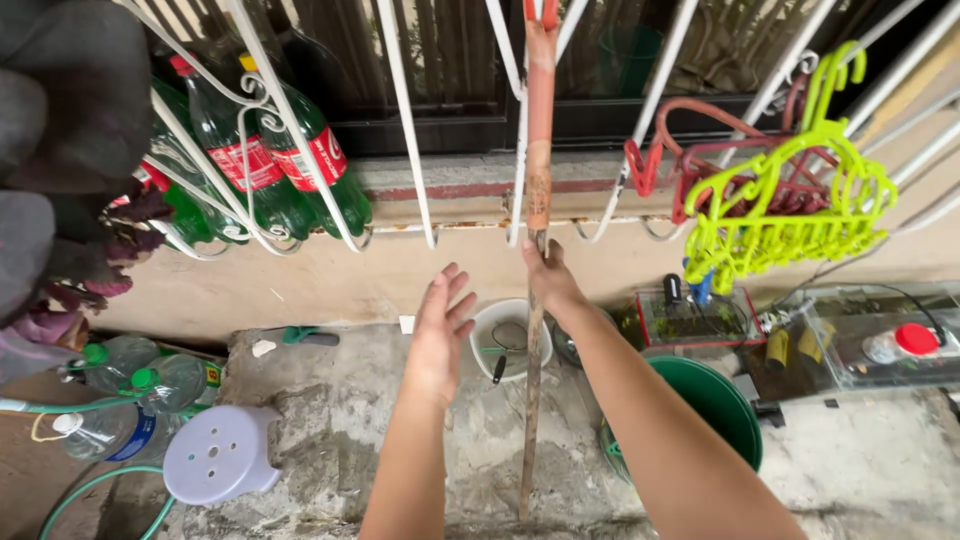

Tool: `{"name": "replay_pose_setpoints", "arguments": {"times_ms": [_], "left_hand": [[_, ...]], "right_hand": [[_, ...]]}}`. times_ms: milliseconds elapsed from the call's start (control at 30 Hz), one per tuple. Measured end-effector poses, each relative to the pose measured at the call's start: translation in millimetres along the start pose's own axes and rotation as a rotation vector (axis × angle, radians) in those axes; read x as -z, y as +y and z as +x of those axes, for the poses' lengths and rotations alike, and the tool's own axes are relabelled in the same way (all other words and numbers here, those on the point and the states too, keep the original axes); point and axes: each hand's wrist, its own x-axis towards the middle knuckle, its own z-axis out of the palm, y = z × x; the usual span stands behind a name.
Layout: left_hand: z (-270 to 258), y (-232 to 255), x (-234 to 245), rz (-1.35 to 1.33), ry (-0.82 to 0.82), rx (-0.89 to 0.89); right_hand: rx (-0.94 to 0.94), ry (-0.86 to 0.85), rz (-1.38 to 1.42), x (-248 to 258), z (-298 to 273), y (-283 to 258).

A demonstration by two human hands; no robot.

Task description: Hanging laundry and bandanas on multi-clip hangers on a balcony using a lifting pole.

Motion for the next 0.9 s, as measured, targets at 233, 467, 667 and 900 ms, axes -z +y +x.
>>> {"name": "replay_pose_setpoints", "arguments": {"times_ms": [233, 467, 667, 900], "left_hand": [[-31.6, -35.2, -2.6, 0.018, -0.028, 0.068], [-52.9, -134.1, -89.9, 0.164, -0.331, 0.196], [-118.5, -215.1, -180.7, 0.324, -0.588, 0.424], [-202.8, -282.7, -264.8, 0.477, -0.85, 0.536]], "right_hand": [[-0.15, 0.252, 0.372, 34.8, -114.3, 73.6], [-0.288, 0.363, 0.585, 115.3, -223.2, 137.7], [-0.25, 0.689, 0.599, 210.7, -315.7, 181.9], [-0.209, 0.946, 0.631, 269.8, -398.6, 236.2]]}}
